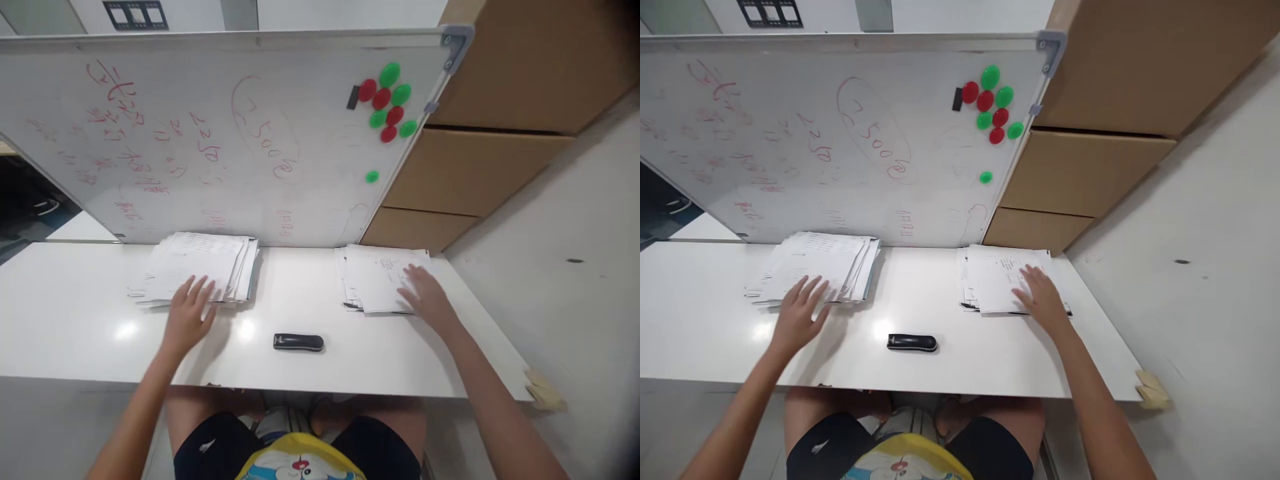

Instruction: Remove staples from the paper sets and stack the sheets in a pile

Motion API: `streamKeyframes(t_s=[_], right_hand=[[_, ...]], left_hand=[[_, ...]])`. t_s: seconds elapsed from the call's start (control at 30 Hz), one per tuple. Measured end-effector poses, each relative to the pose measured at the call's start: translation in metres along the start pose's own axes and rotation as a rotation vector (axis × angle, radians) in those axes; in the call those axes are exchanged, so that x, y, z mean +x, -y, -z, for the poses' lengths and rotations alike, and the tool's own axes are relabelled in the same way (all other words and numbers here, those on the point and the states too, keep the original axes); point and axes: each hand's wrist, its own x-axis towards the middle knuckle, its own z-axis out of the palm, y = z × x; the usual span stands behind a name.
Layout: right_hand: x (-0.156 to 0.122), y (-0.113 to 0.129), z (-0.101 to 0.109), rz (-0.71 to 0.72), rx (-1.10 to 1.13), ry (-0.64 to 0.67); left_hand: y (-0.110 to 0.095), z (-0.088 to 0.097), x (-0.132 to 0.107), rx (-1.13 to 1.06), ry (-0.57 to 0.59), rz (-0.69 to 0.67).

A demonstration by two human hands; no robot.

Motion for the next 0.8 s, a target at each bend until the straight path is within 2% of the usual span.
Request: streamKeyframes(t_s=[0.03, 0.1, 0.2, 0.33, 0.47, 0.67, 0.8], right_hand=[[-0.014, 0.004, -0.005, 0.079, 0.007, 0.081], [-0.040, 0.012, -0.014, 0.140, 0.004, 0.180], [-0.056, 0.022, -0.022, 0.063, -0.003, 0.149], [-0.035, 0.024, -0.030, -0.035, 0.025, 0.105], [-0.013, 0.021, -0.041, -0.094, 0.017, 0.022], [-0.014, 0.024, -0.047, -0.063, -0.040, -0.155], [-0.014, 0.027, -0.047, -0.091, -0.070, -0.256]], left_hand=[[0.019, 0.005, -0.002, 0.029, 0.064, 0.002], [0.046, 0.010, -0.005, 0.062, 0.151, -0.012], [0.065, 0.007, -0.008, 0.044, 0.214, -0.042], [0.068, 0.001, -0.003, -0.031, 0.222, -0.035], [0.068, -0.006, 0.011, -0.062, 0.223, 0.059], [0.080, -0.021, 0.041, -0.089, 0.310, 0.124], [0.084, -0.019, 0.052, -0.074, 0.372, 0.118]])
